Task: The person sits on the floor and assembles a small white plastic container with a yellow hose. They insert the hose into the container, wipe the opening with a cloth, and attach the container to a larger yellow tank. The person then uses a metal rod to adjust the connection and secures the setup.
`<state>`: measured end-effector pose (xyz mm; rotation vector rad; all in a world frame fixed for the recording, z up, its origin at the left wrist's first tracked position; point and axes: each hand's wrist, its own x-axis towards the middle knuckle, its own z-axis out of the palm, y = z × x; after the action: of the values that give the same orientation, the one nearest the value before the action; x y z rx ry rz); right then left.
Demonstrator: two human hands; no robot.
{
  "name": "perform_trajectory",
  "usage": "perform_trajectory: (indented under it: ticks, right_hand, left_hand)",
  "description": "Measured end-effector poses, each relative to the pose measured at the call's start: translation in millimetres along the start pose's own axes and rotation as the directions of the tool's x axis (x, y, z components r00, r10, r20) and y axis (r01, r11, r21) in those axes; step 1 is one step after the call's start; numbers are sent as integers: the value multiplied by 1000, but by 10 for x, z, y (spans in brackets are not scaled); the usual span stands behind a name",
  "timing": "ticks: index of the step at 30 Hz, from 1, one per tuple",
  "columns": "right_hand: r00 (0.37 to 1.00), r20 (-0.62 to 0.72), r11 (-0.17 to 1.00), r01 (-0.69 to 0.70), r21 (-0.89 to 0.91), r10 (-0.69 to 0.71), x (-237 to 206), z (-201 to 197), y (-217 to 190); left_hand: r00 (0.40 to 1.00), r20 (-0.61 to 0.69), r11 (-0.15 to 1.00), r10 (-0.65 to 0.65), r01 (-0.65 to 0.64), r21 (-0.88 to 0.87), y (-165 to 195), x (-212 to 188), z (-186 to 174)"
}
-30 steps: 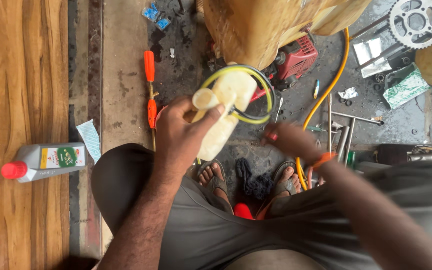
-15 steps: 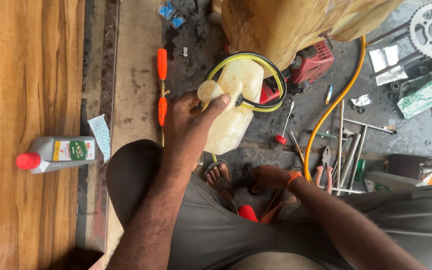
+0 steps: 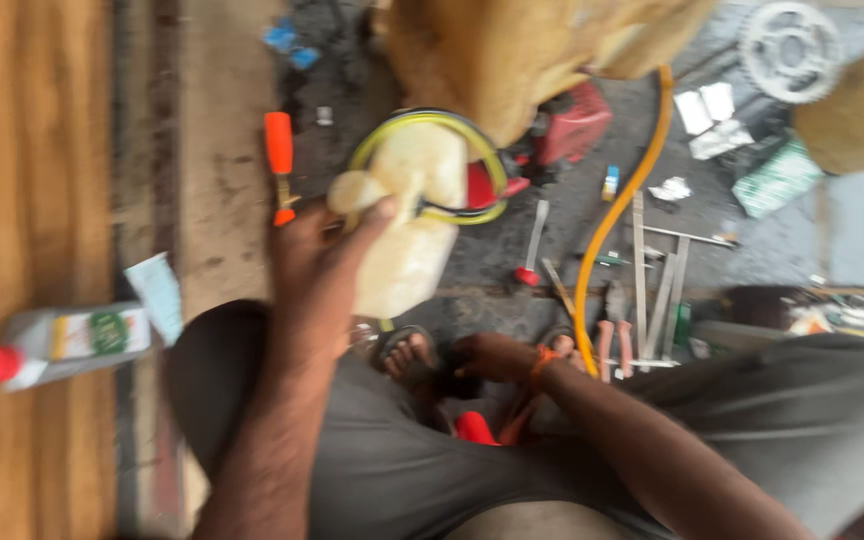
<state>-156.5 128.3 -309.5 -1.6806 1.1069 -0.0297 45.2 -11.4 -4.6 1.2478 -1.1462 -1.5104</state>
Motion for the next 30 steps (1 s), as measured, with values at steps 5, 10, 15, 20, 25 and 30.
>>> perform_trajectory:
  ticks: [5,10,15,20,25,30]
  right_hand:
    - [913,13,859,-379,-345,408,-133,-101,-69]
    - [953,-90,928,-303,-216,290,-88,-375,-237]
    - [872,-384,936,-347,-50,303,-198,-896,-499]
    - [894,-428,989,-151,-7,133,-522,-1555,-1021]
    - [879,-295,866,-446,-228,375,-1241,-2033,-1373]
    - [787,-520,597,-602,-530,332,-1928,-2180,-1307]
  left_hand:
    - [998,-28,998,-62,62,-1,7,-5,108]
    - [998,-70,998,1,3,56,66,-18,-45]
    - [999,-49,998,-3,7,69,110,-60,-186]
    - [997,-48,997,-67,66,-34,160,-40,-179]
    - [994,-55,995,-94,93,-26,168,-7,-174]
    - [998,-64,996,-29,34,83,215,-28,-203]
